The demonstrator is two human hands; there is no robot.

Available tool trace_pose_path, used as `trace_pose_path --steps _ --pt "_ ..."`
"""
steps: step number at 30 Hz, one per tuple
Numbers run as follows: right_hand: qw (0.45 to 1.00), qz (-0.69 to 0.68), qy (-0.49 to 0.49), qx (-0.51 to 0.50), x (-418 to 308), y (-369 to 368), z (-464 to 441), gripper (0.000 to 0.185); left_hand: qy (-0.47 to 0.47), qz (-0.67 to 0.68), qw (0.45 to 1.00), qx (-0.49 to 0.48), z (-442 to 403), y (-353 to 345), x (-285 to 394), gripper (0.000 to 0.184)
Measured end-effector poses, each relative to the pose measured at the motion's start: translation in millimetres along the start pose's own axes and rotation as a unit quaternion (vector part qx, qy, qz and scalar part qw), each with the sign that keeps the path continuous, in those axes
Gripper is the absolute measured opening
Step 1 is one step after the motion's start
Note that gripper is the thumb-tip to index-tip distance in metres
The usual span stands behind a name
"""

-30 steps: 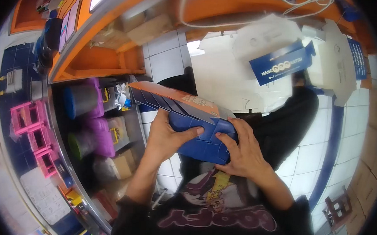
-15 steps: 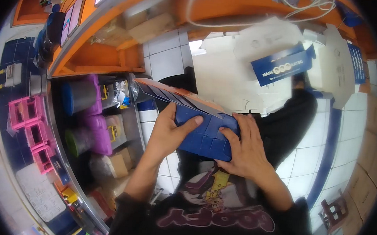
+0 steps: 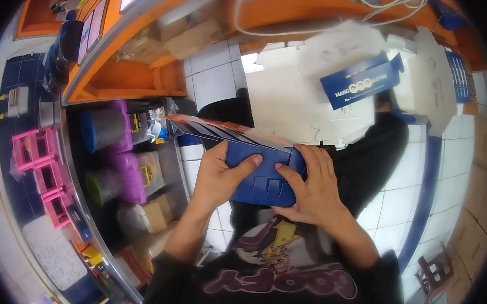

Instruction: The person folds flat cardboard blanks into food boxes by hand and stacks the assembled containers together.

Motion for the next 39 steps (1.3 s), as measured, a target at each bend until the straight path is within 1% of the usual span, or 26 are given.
trace_pose_path --steps 3,5,6,8,11,15,17,18,20,21,22,23,24,25,26,27,28,29,30,31,32,33,34,35,37,39 --pt "1.0 -0.001 -0.001 -0.002 0.5 2.3 -2.4 0.082 -0.003 0.022 1.0 0.004 -1.0 0.2 -1.3 0.023" --pt "0.999 0.021 -0.012 -0.038 1.8 3.6 -8.1 0.08 -0.012 0.027 1.0 -0.004 -3.0 -2.2 -0.3 0.023" --pt "0.999 0.021 -0.013 -0.038 4.5 4.3 -10.2 0.08 -0.012 0.027 1.0 -0.006 -3.9 -2.6 -0.9 0.023" --pt "0.998 0.011 0.02 -0.056 2.0 1.8 -13.5 0.079 -0.012 0.031 0.999 -0.012 -5.1 -4.3 -1.9 0.025" --pt "0.998 0.002 0.026 -0.061 3.4 0.5 -12.7 0.079 -0.028 0.031 0.999 0.01 -3.5 -2.8 1.5 0.026" --pt "0.998 -0.007 0.024 -0.057 6.0 -1.9 -12.5 0.079 -0.024 0.02 0.999 0.01 -4.3 -1.0 -1.2 0.027" --pt "0.998 -0.02 0.01 -0.051 13.2 -1.1 -13.7 0.079 0.036 0.004 0.999 -0.001 -9.1 4.6 -16.6 0.041" --pt "0.999 -0.017 0.01 -0.05 18.6 -0.7 -13.9 0.079 0.033 0.005 0.999 -0.002 -8.8 10.7 -15.8 0.041" --pt "0.993 -0.101 -0.057 0.03 52.5 14.8 -8.7 0.08 -0.049 0.027 0.997 0.059 -4.5 38.9 1.7 0.067" --pt "0.993 -0.095 -0.057 0.033 60.0 14.7 -10.1 0.08 -0.089 -0.021 0.989 0.116 0.2 55.0 5.0 0.08" --pt "0.951 -0.295 -0.074 0.058 81.3 10.5 -10.1 0.079 -0.162 -0.083 0.975 0.126 3.8 64.0 10.6 0.074" --pt "0.868 -0.482 -0.085 0.078 100.0 0.9 -10.1 0.079 -0.234 -0.144 0.951 0.139 7.5 69.3 14.3 0.068" --pt "0.847 -0.518 -0.081 0.086 110.9 -2.3 -10.0 0.076 -0.241 -0.142 0.949 0.144 1.9 72.7 4.5 0.068" --pt "0.85 -0.514 -0.076 0.082 113.8 -5.0 -11.7 0.076 -0.259 -0.138 0.943 0.16 -0.1 75.0 -2.7 0.064" --pt "0.806 -0.577 -0.107 0.072 120.6 -18.4 -9.9 0.075 -0.274 -0.133 0.936 0.177 -0.1 76.4 -10.5 0.06" --pt "0.756 -0.636 -0.141 0.061 123.1 -32.9 -6.9 0.073 -0.274 -0.128 0.935 0.185 -2.1 74.3 -18.8 0.06" --pt "0.737 -0.651 -0.176 0.054 122.7 -43.5 -2.5 0.071 -0.275 -0.088 0.929 0.23 -1.6 77.0 -28.0 0.054" --pt "0.741 -0.646 -0.178 0.044 118.8 -49.1 -2.0 0.071 -0.275 -0.046 0.921 0.274 -0.1 77.9 -37.8 0.049" --pt "0.71 -0.673 -0.203 0.044 118.4 -60.2 1.7 0.069 -0.262 -0.003 0.912 0.315 3.3 76.3 -35.8 0.042" --pt "0.678 -0.697 -0.226 0.045 118.9 -71.5 5.9 0.067 -0.259 0.004 0.91 0.324 3.8 75.5 -40.0 0.042" --pt "0.671 -0.704 -0.224 0.052 119.2 -76.5 7.7 0.062 -0.23 0.057 0.916 0.324 0.5 77.8 -52.5 0.041" --pt "0.674 -0.701 -0.226 0.043 119.7 -80.3 7.4 0.062 -0.201 0.109 0.918 0.323 -3.3 79.1 -65.3 0.039" --pt "0.674 -0.7 -0.232 0.049 122.2 -82.3 8.6 0.06 -0.198 0.071 0.92 0.329 -3.9 79.4 -65.2 0.04" --pt "0.672 -0.699 -0.239 0.057 125.5 -84.6 10.9 0.058 -0.195 0.075 0.919 0.335 -5.4 81.7 -69.2 0.04" --pt "0.664 -0.704 -0.247 0.048 133.0 -90.6 11.8 0.057 -0.17 0.059 0.939 0.292 -21.0 78.7 -75.3 0.041" --pt "0.661 -0.705 -0.252 0.046 142.3 -93.5 11.5 0.056 -0.178 0.04 0.941 0.284 -33.4 74.9 -80.3 0.041"
Point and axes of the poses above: each hand's wrist, its own z-axis away from the middle knuckle, its own y-axis out of the back of the hand, x = y × z, the point moved 10 cm from there along -z, towards the middle knuckle, and after that the axes turned 12 degrees about -x, right-handed, at the moved point
